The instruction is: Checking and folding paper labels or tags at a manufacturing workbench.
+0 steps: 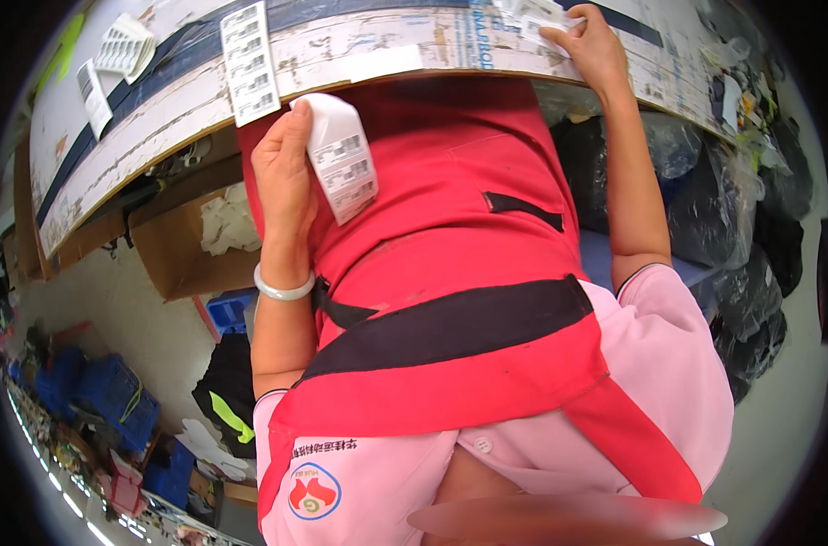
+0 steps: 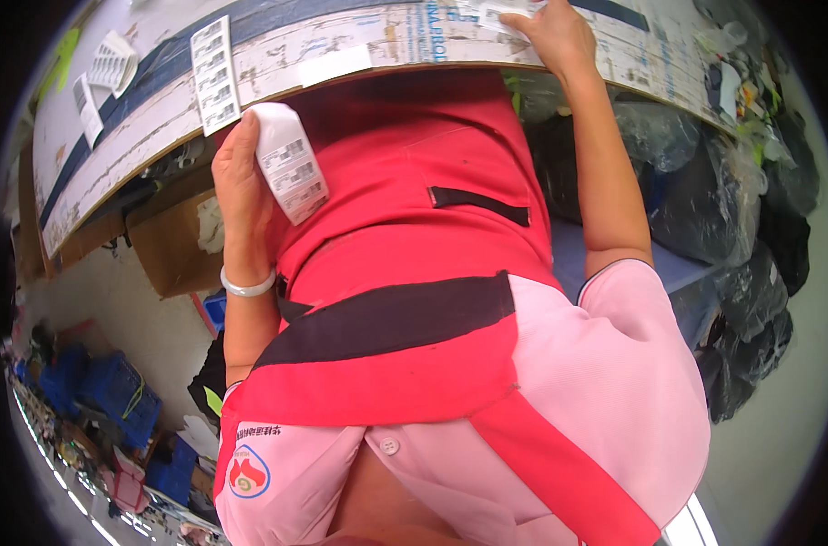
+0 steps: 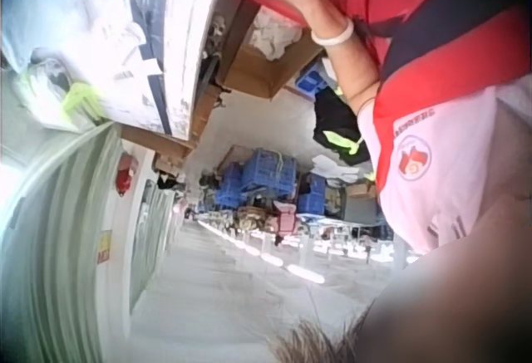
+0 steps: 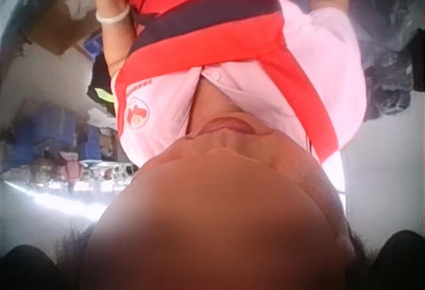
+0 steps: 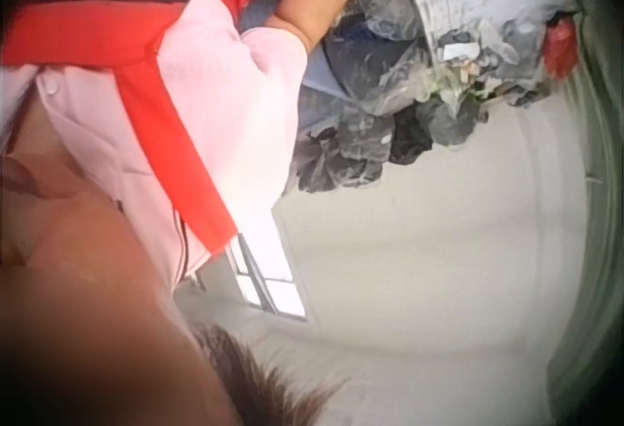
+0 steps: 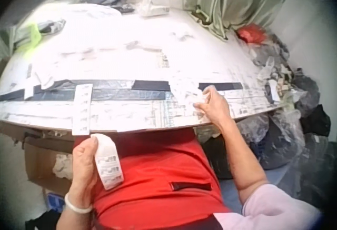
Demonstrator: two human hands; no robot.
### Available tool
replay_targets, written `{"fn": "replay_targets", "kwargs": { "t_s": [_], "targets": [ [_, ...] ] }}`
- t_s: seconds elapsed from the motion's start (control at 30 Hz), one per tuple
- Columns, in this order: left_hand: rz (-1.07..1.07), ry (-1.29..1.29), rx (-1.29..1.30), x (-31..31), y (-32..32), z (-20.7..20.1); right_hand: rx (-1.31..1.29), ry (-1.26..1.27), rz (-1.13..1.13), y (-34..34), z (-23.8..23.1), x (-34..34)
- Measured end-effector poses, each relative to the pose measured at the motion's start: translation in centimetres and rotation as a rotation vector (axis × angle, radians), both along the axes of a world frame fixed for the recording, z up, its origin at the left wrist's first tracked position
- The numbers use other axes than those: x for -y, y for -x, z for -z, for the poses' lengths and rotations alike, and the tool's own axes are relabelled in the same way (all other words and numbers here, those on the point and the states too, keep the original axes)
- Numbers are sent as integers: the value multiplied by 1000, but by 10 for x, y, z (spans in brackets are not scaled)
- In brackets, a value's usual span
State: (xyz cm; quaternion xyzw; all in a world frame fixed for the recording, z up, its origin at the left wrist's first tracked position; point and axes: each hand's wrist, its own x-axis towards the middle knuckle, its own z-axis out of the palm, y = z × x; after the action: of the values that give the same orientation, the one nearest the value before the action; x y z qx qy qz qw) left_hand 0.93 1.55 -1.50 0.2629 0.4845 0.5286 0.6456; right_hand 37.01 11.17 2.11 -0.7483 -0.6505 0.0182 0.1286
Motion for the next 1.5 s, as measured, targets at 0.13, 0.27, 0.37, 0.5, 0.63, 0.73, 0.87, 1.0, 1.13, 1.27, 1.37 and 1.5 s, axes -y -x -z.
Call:
{"fn": "replay_targets", "kwargs": {
  "t_s": [0.13, 0.27, 0.37, 0.5, 0.63, 0.73, 0.87, 1.0, 1.13, 1.27, 1.37, 1.5],
  "targets": [
    [-68, -42, -2, 4, -3, -3, -763, 162, -239, 69, 5, 28],
    [-52, -88, 16, 1, -10, -4, -1266, 779, -425, 159, -3, 78],
    [-81, -280, -112, 1, -11, -11, -1240, 874, -494, 168, 10, 77],
    [229, -433, -314, 5, 11, -25, -1174, 797, -535, 171, 0, 78],
    [476, -171, -347, 3, 23, -24, -1204, 653, -502, 171, 6, 78],
    [483, -134, -316, 4, 24, -22, -1411, 619, -416, 174, 9, 80],
    [478, -103, -284, 4, 16, -19, -1110, 328, -612, 169, 14, 74],
    [559, -75, -243, -2, 23, -2, -1143, 329, -569, 161, 12, 64],
    [352, -116, -226, 1, 17, -1, -1110, 435, -300, 137, 15, 25],
    [346, -94, -241, 0, 17, 3, -1201, 544, -203, 132, 8, 12],
    [341, -100, -242, 0, 13, 4, -1153, 580, -208, 135, 8, 8],
    [339, -118, -241, 1, 12, 8, -1176, 581, -204, 136, 11, 7]
  ]
}}
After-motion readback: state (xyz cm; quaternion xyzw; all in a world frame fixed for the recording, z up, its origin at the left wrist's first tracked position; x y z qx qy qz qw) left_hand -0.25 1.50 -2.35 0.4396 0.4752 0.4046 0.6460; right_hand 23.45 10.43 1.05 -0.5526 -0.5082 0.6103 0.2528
